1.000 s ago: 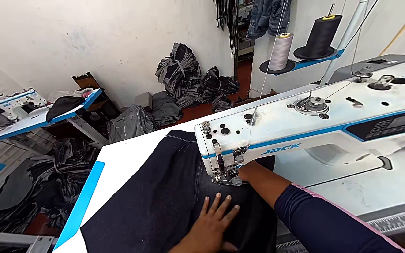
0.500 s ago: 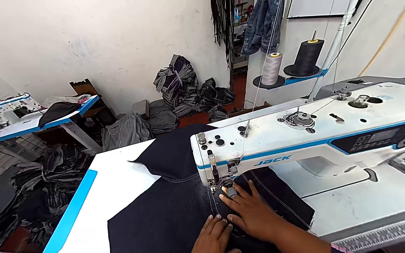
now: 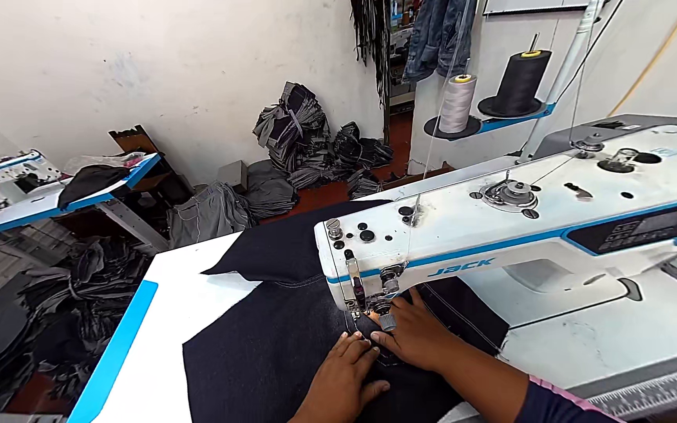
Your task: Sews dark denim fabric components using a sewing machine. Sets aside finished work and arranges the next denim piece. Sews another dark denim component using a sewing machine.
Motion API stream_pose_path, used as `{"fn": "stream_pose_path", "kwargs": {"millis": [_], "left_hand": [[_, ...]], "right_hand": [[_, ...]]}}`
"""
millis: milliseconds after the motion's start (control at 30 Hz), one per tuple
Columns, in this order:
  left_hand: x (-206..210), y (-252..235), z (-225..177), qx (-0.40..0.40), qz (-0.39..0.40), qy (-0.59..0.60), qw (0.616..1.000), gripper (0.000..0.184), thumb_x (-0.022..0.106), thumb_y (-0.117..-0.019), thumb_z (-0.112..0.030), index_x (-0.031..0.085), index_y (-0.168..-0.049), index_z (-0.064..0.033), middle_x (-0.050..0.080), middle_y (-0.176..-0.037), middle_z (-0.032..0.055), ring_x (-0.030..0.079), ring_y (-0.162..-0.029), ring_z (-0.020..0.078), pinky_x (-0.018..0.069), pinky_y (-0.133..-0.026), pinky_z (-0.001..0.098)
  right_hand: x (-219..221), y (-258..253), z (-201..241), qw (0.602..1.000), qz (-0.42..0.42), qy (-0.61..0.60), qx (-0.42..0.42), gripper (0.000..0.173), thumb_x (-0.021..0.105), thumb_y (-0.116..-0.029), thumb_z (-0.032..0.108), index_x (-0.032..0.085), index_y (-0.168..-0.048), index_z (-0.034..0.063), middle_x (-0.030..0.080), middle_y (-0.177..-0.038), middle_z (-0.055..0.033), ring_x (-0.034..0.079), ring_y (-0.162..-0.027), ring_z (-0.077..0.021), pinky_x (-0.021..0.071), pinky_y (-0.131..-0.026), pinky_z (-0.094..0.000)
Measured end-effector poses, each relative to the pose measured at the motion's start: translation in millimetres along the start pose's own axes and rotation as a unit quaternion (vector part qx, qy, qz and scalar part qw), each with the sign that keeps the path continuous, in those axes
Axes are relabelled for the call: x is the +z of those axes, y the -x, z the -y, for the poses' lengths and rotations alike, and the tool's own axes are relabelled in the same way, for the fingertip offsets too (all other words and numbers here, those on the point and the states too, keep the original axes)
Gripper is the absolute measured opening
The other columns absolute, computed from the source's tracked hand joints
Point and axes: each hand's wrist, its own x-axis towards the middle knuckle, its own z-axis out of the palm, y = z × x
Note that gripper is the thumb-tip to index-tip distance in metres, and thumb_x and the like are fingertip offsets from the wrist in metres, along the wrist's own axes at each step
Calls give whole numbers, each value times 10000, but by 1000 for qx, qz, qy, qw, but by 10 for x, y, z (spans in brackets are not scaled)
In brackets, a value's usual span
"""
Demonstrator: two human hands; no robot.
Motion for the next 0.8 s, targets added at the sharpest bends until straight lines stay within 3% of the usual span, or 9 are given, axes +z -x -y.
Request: {"fn": "stream_pose_path", "kwargs": {"millis": [233, 367, 433, 467, 500, 567, 633, 733, 800], "left_hand": [[-58, -130, 154, -5, 22, -2, 1000, 461, 648, -963, -413, 738, -1224, -43, 716, -1258, 155, 642, -1261, 352, 474, -1104, 494], [-25, -152, 106, 13, 6, -41, 999, 403, 619, -985, -350, 752, -1177, -21, 740, -1174, 160, 690, -1167, 359, 522, -1042, 495], [-73, -211, -153, -75, 74, 2, 994, 423, 605, -1005, -281, 688, -1286, 25, 666, -1329, 214, 587, -1310, 418, 419, -1142, 537], [-88, -240, -284, -121, 110, 33, 986, 485, 610, -1009, -303, 631, -1363, 29, 591, -1436, 223, 485, -1406, 435, 329, -1198, 559], [-45, -222, -358, -133, 104, 48, 984, 532, 641, -986, -337, 620, -1381, 18, 566, -1469, 218, 448, -1436, 440, 301, -1205, 584], [53, -103, -316, -92, 50, 35, 994, 522, 677, -947, -376, 674, -1321, -12, 622, -1411, 198, 510, -1389, 437, 367, -1162, 599], [-17, -9, -88, -20, 58, 37, 997, 476, 677, -956, -370, 691, -1295, -35, 647, -1378, 179, 533, -1376, 410, 398, -1152, 575], [-231, 56, 246, 48, 110, 78, 990, 434, 684, -967, -350, 695, -1263, -32, 658, -1353, 176, 519, -1396, 378, 375, -1188, 517], [-312, 37, 197, 17, 134, 114, 984, 417, 707, -957, -315, 703, -1213, 14, 655, -1336, 216, 506, -1400, 403, 352, -1204, 500]], "right_hand": [[-181, -85, 48, 999, 11, -22, 32, 560, 342, -1103, 450, 588, -1370, 23, 549, -1455, -205, 310, -1503, -410, 75, -1191, -696], [-230, -103, 81, 998, 22, -21, 48, 570, 339, -1106, 440, 603, -1324, -15, 575, -1414, -229, 351, -1475, -417, 119, -1189, -669], [-266, -103, 87, 998, 29, -16, 50, 571, 337, -1108, 433, 604, -1312, -29, 573, -1413, -236, 349, -1477, -420, 126, -1189, -669], [-282, -108, 80, 998, 30, -13, 47, 572, 338, -1108, 433, 602, -1313, -32, 575, -1409, -241, 360, -1468, -424, 135, -1187, -667], [-299, -110, 72, 999, 31, -7, 44, 580, 352, -1103, 446, 602, -1324, -29, 580, -1404, -246, 388, -1449, -426, 158, -1186, -656], [-347, -103, 66, 998, 41, 14, 39, 614, 385, -1085, 499, 598, -1334, -20, 591, -1381, -258, 446, -1404, -422, 219, -1176, -623], [-288, -61, 48, 998, 36, 29, 40, 643, 379, -1075, 538, 551, -1410, 16, 527, -1467, -240, 373, -1459, -421, 169, -1193, -648], [142, 88, 30, 999, -29, 29, 14, 632, 303, -1089, 517, 376, -1594, 144, 300, -1676, -128, 123, -1579, -401, -14, -1165, -772], [373, 190, 31, 996, -75, 45, -7, 606, 272, -1085, 507, 340, -1617, 225, 278, -1692, -80, 119, -1583, -387, 9, -1127, -812]]}}
